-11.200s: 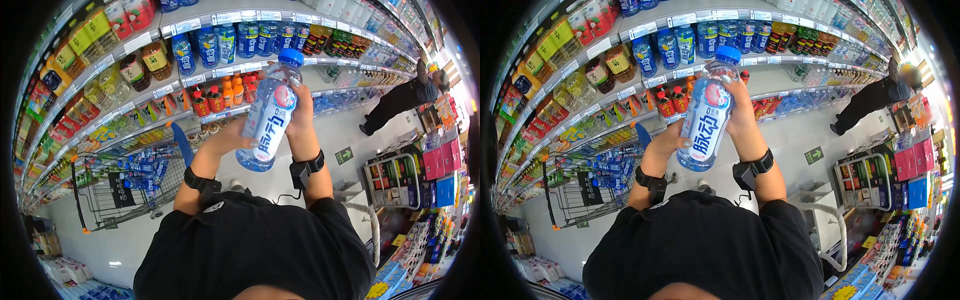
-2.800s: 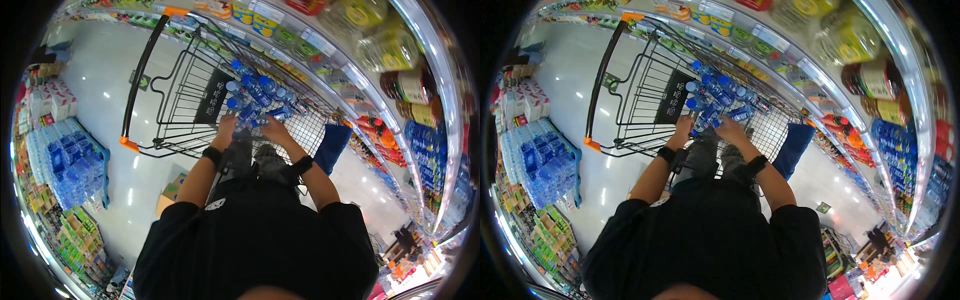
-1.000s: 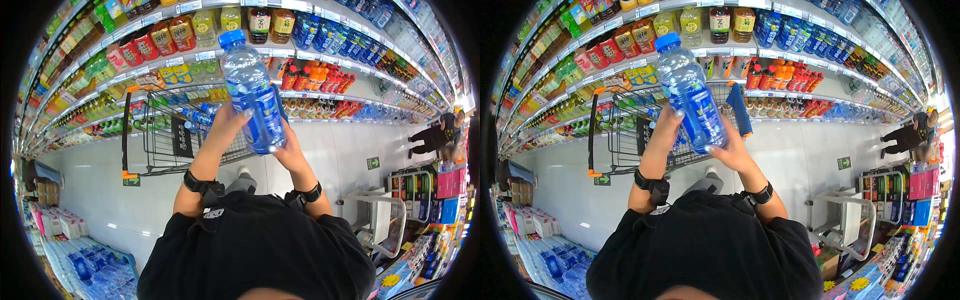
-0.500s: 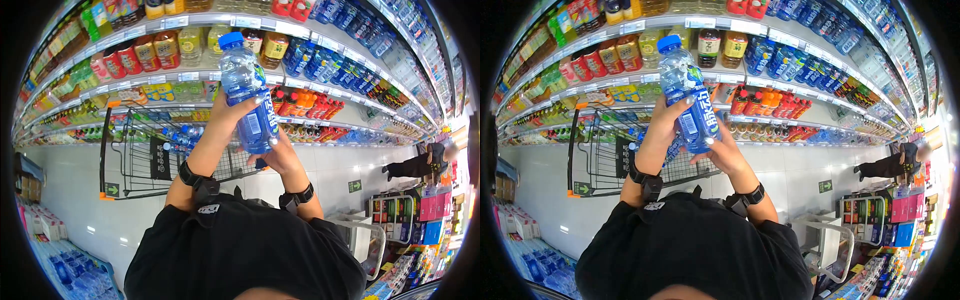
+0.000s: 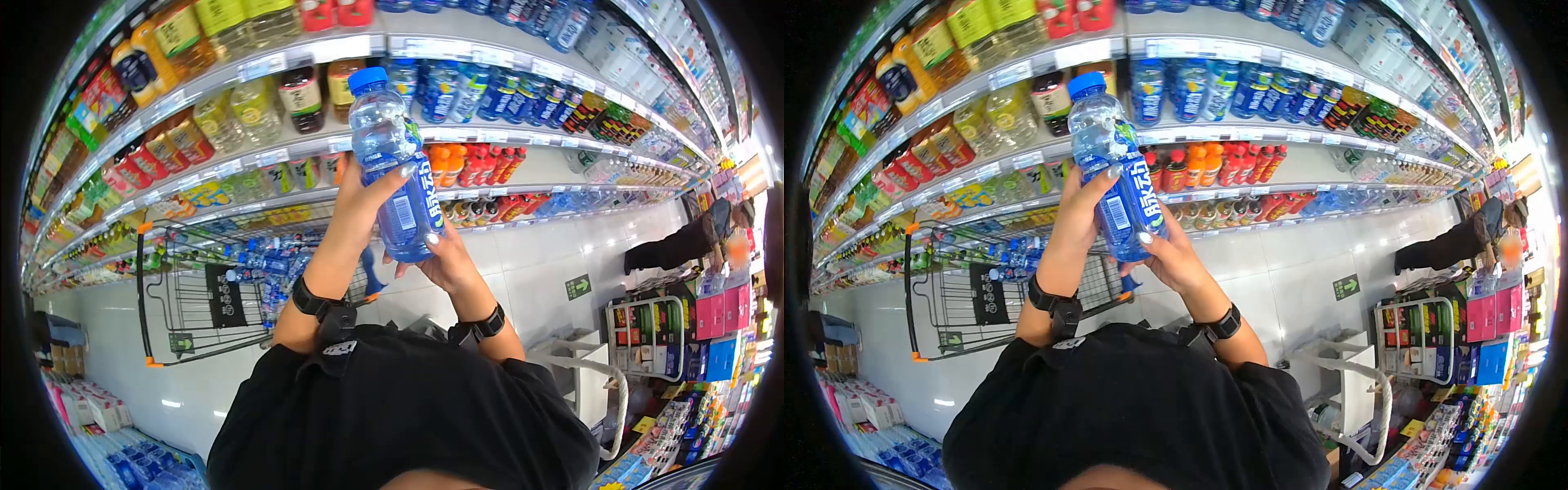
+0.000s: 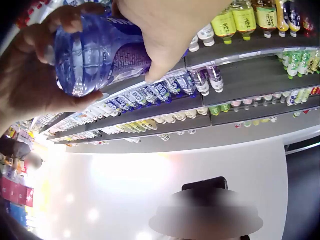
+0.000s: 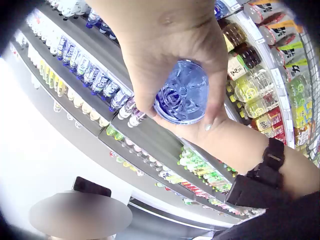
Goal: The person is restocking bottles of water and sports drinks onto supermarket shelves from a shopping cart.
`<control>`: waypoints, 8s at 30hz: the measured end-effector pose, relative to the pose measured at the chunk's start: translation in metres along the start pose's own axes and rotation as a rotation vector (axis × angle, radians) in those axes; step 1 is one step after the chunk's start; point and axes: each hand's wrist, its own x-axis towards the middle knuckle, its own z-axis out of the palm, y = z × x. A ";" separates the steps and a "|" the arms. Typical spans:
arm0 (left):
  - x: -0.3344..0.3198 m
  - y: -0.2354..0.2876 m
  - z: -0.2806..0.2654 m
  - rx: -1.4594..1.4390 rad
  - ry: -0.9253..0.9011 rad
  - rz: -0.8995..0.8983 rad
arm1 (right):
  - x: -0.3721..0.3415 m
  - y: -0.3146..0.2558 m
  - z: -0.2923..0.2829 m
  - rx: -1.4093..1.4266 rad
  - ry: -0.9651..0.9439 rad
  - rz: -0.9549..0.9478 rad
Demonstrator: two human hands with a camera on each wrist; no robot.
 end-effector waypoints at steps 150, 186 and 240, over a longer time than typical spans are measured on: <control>-0.316 -0.467 -0.107 0.631 0.774 -1.269 | -0.058 0.199 -0.270 -1.389 -1.491 0.749; -0.306 -0.170 -0.292 0.785 0.973 -0.446 | 0.101 0.385 -0.067 -1.473 -0.682 0.937; -0.246 -0.313 -0.695 0.817 0.427 -0.583 | 0.196 0.685 -0.208 -1.699 -1.014 0.782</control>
